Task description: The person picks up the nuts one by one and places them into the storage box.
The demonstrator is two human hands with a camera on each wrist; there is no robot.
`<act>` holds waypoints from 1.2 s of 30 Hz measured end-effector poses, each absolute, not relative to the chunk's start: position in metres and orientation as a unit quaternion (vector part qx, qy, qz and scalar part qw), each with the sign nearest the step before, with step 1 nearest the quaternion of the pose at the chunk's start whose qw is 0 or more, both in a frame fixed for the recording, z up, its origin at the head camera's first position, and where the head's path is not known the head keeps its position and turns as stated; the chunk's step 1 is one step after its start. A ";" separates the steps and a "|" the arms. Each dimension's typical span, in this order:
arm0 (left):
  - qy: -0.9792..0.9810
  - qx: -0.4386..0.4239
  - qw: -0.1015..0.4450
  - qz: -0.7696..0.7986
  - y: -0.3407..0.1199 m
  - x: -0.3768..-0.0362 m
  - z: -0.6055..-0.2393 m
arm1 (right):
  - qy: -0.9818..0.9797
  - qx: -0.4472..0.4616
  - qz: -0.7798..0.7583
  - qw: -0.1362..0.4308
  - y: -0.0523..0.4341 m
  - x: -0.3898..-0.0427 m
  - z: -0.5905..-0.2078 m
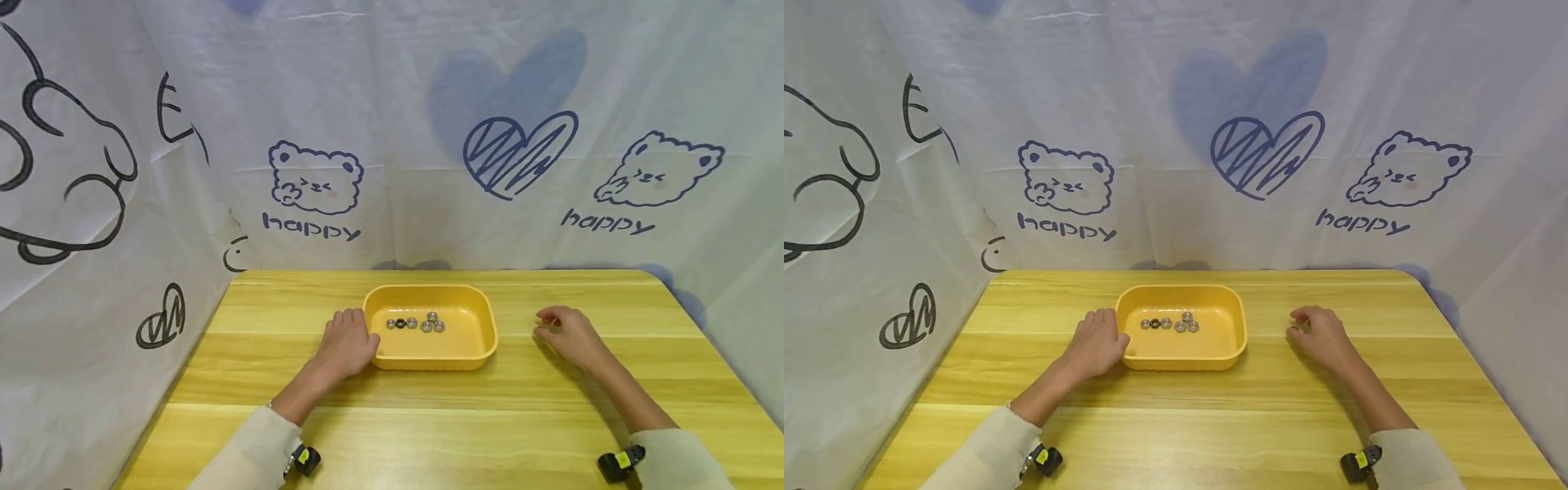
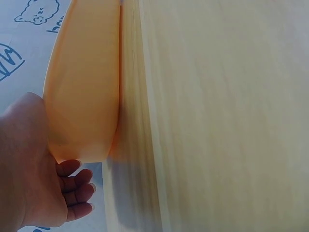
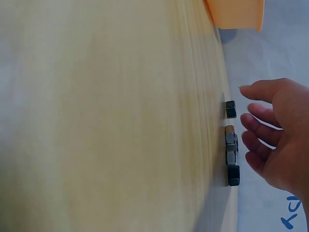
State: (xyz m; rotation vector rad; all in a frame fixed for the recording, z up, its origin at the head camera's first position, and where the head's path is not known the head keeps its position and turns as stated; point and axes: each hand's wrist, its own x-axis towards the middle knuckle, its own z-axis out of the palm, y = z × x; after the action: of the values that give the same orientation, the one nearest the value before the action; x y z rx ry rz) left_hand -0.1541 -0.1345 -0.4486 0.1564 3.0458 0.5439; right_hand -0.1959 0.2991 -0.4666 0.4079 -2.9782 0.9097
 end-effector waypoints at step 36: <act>0.982 0.048 0.014 0.182 -0.134 -0.155 -0.450 | -0.943 0.080 0.306 -0.105 0.312 -0.217 -0.473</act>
State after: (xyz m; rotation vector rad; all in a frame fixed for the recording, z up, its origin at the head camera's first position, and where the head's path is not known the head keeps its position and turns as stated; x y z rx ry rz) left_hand -0.1547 -0.1336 -0.4496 0.1480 3.0590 0.5662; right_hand -0.2171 0.3122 -0.4726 0.2706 -3.1780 1.0299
